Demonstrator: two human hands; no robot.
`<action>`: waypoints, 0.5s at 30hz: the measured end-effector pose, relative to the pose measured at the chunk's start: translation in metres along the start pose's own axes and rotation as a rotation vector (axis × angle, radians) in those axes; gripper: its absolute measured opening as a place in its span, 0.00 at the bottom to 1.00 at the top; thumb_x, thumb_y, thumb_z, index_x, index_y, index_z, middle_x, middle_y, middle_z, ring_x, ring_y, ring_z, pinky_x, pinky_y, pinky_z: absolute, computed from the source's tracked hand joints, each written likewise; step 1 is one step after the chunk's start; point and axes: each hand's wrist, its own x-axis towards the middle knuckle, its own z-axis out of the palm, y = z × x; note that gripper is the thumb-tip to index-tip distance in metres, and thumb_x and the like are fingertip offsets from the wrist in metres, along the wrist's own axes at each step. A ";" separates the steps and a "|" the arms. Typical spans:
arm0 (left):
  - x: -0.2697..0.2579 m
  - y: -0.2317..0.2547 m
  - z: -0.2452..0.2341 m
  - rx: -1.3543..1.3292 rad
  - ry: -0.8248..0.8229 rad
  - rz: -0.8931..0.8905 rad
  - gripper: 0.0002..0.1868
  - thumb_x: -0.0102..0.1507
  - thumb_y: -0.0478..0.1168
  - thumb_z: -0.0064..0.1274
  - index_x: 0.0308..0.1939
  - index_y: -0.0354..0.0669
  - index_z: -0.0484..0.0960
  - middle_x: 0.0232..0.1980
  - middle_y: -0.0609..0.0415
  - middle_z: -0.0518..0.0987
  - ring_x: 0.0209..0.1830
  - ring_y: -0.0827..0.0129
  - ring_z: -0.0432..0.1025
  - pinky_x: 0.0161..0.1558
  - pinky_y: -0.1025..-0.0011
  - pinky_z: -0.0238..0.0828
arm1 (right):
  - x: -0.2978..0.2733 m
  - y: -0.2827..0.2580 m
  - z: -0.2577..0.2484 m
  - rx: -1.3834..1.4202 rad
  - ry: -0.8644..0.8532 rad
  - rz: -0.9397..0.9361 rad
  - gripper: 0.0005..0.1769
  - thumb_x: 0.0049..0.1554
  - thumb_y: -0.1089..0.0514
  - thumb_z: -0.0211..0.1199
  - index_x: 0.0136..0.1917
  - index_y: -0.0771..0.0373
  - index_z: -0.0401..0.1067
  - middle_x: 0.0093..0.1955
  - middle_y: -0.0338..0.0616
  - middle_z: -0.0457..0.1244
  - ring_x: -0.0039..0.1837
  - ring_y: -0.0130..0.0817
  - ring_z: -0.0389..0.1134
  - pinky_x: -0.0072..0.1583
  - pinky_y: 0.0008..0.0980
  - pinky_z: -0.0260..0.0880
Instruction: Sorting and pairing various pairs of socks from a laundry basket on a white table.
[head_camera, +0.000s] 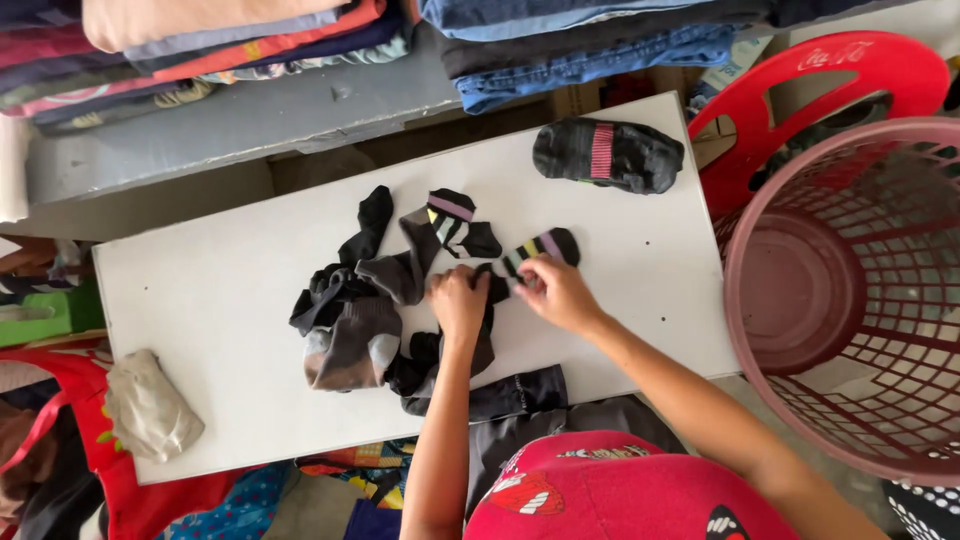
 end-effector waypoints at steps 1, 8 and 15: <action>0.005 -0.005 0.009 -0.234 -0.099 0.008 0.17 0.61 0.50 0.63 0.42 0.39 0.82 0.41 0.48 0.82 0.46 0.52 0.73 0.50 0.57 0.68 | -0.001 -0.009 0.006 0.092 0.004 -0.113 0.16 0.51 0.60 0.72 0.51 0.65 0.72 0.43 0.41 0.68 0.42 0.31 0.69 0.44 0.30 0.71; -0.005 0.034 0.002 -1.200 -0.460 -0.060 0.22 0.73 0.49 0.54 0.34 0.32 0.84 0.39 0.55 0.79 0.36 0.74 0.71 0.42 0.73 0.69 | -0.001 0.024 0.017 0.104 0.032 0.161 0.12 0.57 0.59 0.70 0.47 0.67 0.71 0.38 0.41 0.67 0.40 0.25 0.68 0.44 0.28 0.69; -0.008 0.061 -0.004 -1.246 -0.632 -0.176 0.13 0.66 0.41 0.56 0.52 0.40 0.77 0.38 0.55 0.80 0.35 0.72 0.74 0.39 0.71 0.71 | -0.014 0.031 -0.016 0.631 0.128 0.242 0.09 0.60 0.58 0.65 0.51 0.65 0.72 0.44 0.33 0.67 0.48 0.21 0.66 0.52 0.25 0.68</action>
